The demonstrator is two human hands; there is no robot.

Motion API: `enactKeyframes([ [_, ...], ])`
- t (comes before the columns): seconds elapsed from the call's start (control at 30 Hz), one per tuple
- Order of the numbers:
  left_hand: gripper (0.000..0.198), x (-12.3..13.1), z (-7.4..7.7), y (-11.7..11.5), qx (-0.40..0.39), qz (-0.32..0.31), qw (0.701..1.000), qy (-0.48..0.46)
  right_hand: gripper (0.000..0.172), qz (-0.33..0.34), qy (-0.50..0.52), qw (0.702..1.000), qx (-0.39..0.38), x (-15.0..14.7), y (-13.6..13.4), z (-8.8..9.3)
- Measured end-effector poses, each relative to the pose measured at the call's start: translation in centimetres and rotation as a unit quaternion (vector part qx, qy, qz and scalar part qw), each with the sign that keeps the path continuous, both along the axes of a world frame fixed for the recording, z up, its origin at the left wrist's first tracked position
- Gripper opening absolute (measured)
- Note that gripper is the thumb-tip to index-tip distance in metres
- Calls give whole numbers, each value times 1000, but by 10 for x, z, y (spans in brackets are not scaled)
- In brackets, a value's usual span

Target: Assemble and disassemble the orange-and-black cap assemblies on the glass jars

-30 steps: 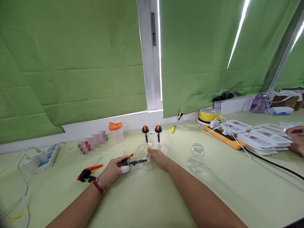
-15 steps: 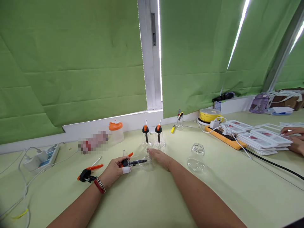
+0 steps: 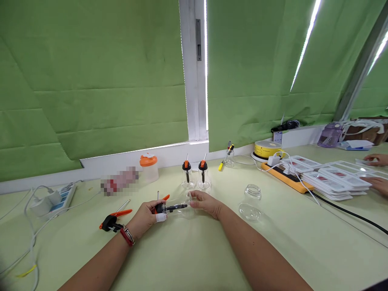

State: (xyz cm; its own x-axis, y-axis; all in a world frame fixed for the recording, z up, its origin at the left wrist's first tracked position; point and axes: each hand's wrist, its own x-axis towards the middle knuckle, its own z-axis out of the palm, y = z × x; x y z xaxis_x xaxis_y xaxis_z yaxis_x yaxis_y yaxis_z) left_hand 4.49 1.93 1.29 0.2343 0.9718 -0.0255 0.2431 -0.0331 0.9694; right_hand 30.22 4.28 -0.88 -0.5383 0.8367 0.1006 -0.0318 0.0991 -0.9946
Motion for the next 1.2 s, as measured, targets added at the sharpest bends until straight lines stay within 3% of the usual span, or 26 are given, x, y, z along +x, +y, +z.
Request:
enactKeyframes([
  [0.17, 59, 0, 1, -1, 0, -3, 1000, 1, 55, -82, -80, 993, 22, -4, 3, 0],
  [0.37, 59, -1, 0, 0, 2, -16, 1000, 0, 63, -94, -91, 991, 39, -11, 0, 2],
  [0.6, 60, -2, -4, 4, 12, 11, 1000, 14, 63, -58, -55, 997, -9, -1, 2, -1],
  [0.73, 59, -3, -4, 4, 12, 14, 1000, 9, 79, -10, -55, 998, 27, 4, 3, -1],
  [1.03, 59, -2, -3, 2, 6, 5, 1000, 0, 57, -52, -82, 995, 14, -2, 3, 0],
  [1.2, 61, 0, 0, 0, -1, 5, 1000, 0, 61, -97, -112, 988, 51, -10, 3, 2],
])
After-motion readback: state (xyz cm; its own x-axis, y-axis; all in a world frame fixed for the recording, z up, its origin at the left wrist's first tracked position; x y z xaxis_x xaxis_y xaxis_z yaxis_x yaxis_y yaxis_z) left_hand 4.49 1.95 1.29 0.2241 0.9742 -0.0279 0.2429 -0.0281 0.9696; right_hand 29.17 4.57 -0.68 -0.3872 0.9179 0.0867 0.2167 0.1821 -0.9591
